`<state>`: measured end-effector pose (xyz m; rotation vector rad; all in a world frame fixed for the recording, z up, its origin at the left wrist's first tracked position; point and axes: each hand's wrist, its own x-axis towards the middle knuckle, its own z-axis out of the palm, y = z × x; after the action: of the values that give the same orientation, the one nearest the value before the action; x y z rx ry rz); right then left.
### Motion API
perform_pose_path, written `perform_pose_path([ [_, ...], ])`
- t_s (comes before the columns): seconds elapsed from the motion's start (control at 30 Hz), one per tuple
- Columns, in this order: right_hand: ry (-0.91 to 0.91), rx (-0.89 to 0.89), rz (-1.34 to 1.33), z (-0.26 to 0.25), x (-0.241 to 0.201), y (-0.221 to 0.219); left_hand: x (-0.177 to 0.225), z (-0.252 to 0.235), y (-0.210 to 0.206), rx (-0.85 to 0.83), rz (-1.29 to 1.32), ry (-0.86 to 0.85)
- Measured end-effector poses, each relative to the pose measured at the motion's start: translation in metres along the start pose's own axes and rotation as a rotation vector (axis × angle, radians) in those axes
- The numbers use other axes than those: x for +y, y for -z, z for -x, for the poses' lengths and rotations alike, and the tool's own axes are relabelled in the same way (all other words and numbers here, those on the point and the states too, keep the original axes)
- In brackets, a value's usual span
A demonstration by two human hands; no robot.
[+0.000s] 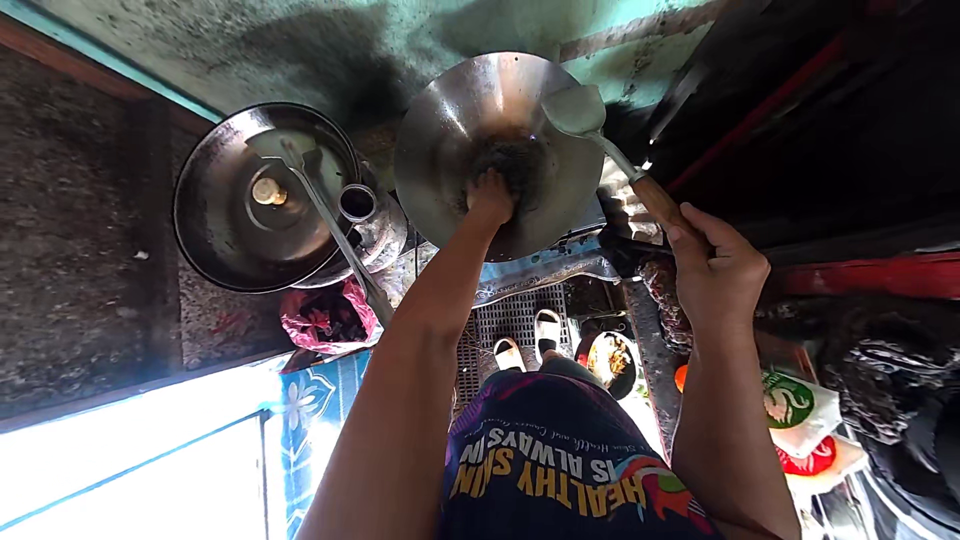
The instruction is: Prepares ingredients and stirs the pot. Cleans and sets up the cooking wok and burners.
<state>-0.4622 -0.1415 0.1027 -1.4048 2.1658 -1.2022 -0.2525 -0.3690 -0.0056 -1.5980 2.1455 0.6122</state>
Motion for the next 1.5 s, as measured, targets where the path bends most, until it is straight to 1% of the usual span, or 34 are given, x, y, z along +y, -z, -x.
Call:
perform_pose_path([
  [0.03,0.006,0.002,-0.004,0.001,0.0,-0.001,-0.004,-0.003,0.001,0.0,-0.016,0.035],
  [0.07,0.005,0.001,-0.011,0.002,0.0,-0.001,-0.005,-0.005,0.001,-0.005,-0.003,0.023],
  [0.17,-0.04,-0.015,-0.054,0.004,0.001,-0.002,0.001,-0.012,-0.004,-0.023,0.061,-0.147],
  [0.2,-0.063,-0.021,-0.072,0.005,0.0,-0.002,0.001,-0.013,-0.002,-0.019,0.056,-0.138],
  [0.3,-0.173,-0.034,-0.169,0.008,-0.003,0.002,0.002,-0.009,0.009,0.089,0.105,0.111],
  [0.33,-0.22,-0.036,-0.22,0.009,-0.002,0.002,0.007,-0.007,0.012,0.092,0.114,0.161],
  [0.37,-0.268,-0.039,-0.271,0.009,0.0,0.002,0.013,-0.004,0.014,0.074,0.106,0.153],
  [0.43,-0.329,-0.04,-0.346,0.01,0.003,0.0,0.026,0.001,0.015,0.019,0.094,0.033],
  [0.47,-0.334,-0.044,-0.357,0.011,0.003,0.0,0.029,0.0,0.015,0.003,0.082,0.006],
  [0.5,-0.321,-0.043,-0.36,0.012,0.003,-0.001,0.028,-0.002,0.014,0.012,0.079,0.021],
  [0.57,-0.273,-0.03,-0.366,0.012,0.004,-0.003,0.019,-0.006,0.014,0.082,0.108,0.132],
  [0.63,-0.296,-0.031,-0.416,0.014,0.006,-0.004,0.017,-0.007,0.008,0.082,0.075,0.201],
  [0.7,-0.409,-0.048,-0.545,0.014,0.006,-0.006,0.029,0.004,0.0,0.046,0.05,0.128],
  [0.77,-0.583,-0.078,-0.701,0.011,0.0,-0.007,0.04,0.016,-0.005,0.05,0.088,-0.066],
  [0.83,-0.703,-0.105,-0.818,0.007,-0.003,-0.008,0.046,0.013,-0.005,0.097,0.256,-0.306],
  [0.87,-0.744,-0.111,-0.857,0.006,-0.004,-0.009,0.049,0.007,-0.005,0.09,0.348,-0.404],
  [0.93,-0.785,-0.121,-0.906,0.005,-0.004,-0.01,0.053,-0.011,-0.01,0.087,0.502,-0.542],
  [0.97,-0.788,-0.117,-0.918,0.004,-0.004,-0.01,0.054,-0.023,-0.013,0.118,0.533,-0.575],
  [1.0,-0.785,-0.112,-0.918,0.004,-0.003,-0.01,0.052,-0.036,-0.016,0.163,0.511,-0.569],
  [1.03,-0.781,-0.108,-0.911,0.004,-0.003,-0.01,0.048,-0.046,-0.017,0.193,0.439,-0.516],
  [1.1,-0.765,-0.104,-0.904,0.004,-0.001,-0.009,0.034,-0.053,-0.012,0.213,0.258,-0.35],
  [1.2,-0.751,-0.108,-0.912,0.005,0.001,-0.008,0.002,-0.05,-0.004,0.209,0.087,-0.097],
  [1.27,-0.759,-0.111,-0.91,0.006,0.0,-0.008,-0.015,-0.044,-0.001,0.218,0.058,0.071],
  [1.33,-0.763,-0.104,-0.909,0.006,-0.001,-0.009,-0.022,-0.037,0.001,0.194,0.079,0.205],
  [1.4,-0.765,-0.109,-0.904,0.006,-0.001,-0.01,-0.016,-0.025,0.0,0.122,0.104,0.21],
  [1.5,-0.765,-0.125,-0.872,0.006,0.002,-0.013,0.004,-0.004,0.0,-0.064,0.155,0.096],
])
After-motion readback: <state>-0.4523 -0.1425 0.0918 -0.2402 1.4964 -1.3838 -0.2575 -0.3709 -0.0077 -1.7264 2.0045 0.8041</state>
